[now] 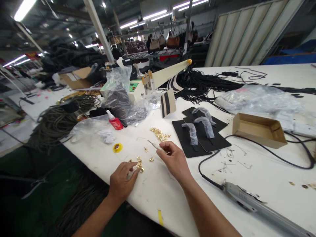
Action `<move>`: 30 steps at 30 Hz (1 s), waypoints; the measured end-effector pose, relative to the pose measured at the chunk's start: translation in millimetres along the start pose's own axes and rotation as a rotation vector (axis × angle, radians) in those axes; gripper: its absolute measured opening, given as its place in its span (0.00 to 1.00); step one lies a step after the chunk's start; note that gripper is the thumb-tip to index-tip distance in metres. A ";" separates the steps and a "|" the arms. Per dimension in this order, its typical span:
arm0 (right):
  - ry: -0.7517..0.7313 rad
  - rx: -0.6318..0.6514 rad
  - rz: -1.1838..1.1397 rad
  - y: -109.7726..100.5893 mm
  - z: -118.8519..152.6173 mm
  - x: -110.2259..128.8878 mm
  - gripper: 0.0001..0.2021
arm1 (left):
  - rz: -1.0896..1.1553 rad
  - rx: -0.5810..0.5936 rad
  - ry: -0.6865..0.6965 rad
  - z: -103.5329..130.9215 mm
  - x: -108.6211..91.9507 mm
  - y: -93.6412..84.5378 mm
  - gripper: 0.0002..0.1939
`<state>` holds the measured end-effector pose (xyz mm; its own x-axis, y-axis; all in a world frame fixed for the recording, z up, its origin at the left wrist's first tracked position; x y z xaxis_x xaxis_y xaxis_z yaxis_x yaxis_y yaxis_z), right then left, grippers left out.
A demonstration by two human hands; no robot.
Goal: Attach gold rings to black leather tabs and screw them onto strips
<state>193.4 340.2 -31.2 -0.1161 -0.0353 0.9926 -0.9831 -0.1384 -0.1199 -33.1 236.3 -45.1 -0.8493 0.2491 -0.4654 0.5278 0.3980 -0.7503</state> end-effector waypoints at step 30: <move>-0.281 0.316 0.837 165.1 -86.0 45.3 0.26 | 0.045 -0.102 0.146 14.2 2.7 -1.0 0.12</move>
<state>13.7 400.8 -4.4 -0.6894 -0.4767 0.5453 -0.5064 -0.2210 -0.8335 -36.0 224.0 -52.2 -0.8196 0.3915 -0.4182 0.5688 0.4696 -0.6752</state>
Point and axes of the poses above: each hand's wrist, its own z-axis away from the middle knuckle, its own y-axis out of the palm, x = y × z, the point moved 5 cm from there along -z, towards the middle knuckle, and after that the axes turned 3 degrees about x, right-handed, at the moved point
